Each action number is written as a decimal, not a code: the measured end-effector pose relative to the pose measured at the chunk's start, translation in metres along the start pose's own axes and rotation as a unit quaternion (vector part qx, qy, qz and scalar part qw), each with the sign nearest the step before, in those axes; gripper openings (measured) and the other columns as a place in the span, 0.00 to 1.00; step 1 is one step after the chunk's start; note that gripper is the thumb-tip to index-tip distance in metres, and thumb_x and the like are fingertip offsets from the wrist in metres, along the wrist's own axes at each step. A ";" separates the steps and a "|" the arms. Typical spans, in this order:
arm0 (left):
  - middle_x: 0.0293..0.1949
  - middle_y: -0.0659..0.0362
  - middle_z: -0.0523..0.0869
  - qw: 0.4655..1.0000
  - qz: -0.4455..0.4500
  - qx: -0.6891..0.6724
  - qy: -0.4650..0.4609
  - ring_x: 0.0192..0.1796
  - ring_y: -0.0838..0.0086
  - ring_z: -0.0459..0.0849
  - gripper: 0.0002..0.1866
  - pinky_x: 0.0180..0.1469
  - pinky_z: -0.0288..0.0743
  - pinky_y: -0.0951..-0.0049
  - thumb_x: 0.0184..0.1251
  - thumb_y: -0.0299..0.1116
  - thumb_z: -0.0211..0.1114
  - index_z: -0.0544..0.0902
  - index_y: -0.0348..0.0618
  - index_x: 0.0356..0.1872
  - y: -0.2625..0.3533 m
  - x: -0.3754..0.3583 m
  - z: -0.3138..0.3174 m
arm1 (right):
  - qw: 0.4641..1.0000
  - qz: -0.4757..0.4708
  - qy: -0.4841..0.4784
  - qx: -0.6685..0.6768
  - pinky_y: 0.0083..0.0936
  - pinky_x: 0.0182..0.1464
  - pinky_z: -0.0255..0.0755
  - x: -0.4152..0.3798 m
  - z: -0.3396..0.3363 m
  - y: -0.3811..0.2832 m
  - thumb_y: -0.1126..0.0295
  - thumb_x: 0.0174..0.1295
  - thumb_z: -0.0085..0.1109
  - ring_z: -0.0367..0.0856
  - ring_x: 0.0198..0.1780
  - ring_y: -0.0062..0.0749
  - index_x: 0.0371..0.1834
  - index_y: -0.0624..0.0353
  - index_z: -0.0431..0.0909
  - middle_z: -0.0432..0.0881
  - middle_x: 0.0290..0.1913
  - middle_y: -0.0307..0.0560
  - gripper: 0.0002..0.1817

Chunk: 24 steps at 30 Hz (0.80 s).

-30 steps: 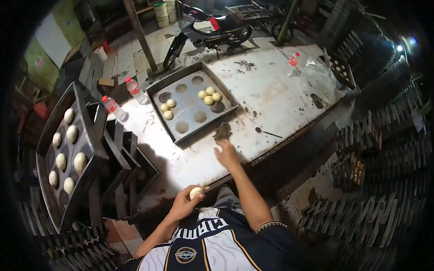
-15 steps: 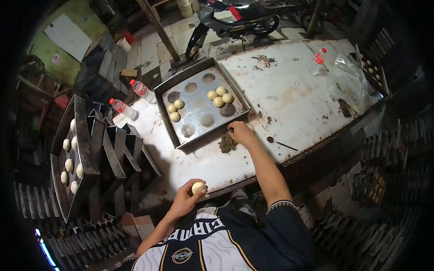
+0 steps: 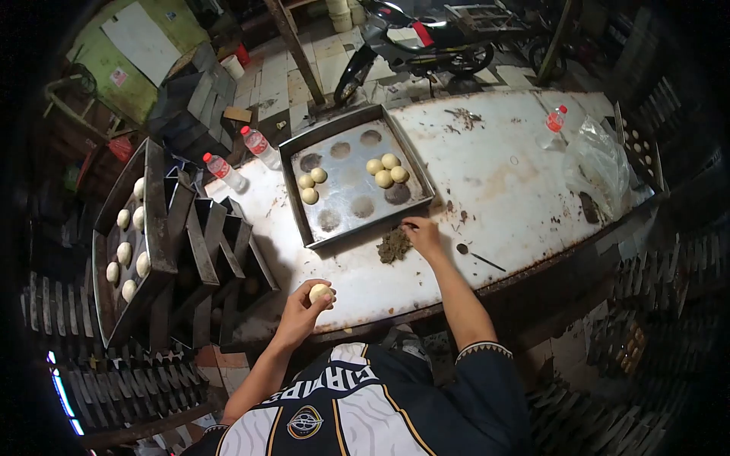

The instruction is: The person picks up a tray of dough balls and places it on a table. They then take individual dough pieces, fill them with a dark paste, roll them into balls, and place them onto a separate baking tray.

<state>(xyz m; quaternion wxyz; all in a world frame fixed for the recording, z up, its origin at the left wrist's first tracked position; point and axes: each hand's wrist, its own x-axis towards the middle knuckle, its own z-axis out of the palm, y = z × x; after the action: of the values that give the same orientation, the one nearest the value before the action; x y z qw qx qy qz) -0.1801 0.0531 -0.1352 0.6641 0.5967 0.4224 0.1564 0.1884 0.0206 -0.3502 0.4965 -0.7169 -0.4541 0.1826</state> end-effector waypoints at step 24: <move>0.57 0.59 0.78 0.976 0.191 -0.102 -0.012 0.50 0.79 0.80 0.29 0.52 0.78 0.78 0.75 0.23 0.62 0.65 0.40 0.75 0.020 -0.052 -0.048 | 0.935 -0.333 -0.117 0.024 0.38 0.56 0.85 -0.093 0.052 -0.356 0.76 0.62 0.76 0.90 0.52 0.50 0.51 0.63 0.91 0.93 0.51 0.54 0.14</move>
<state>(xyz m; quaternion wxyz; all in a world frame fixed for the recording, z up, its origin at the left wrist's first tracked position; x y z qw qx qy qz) -0.2408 0.0529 -0.0936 0.6839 0.5977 0.2747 0.3156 -0.0641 0.0050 -0.0778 0.4893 -0.4855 -0.7175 0.1002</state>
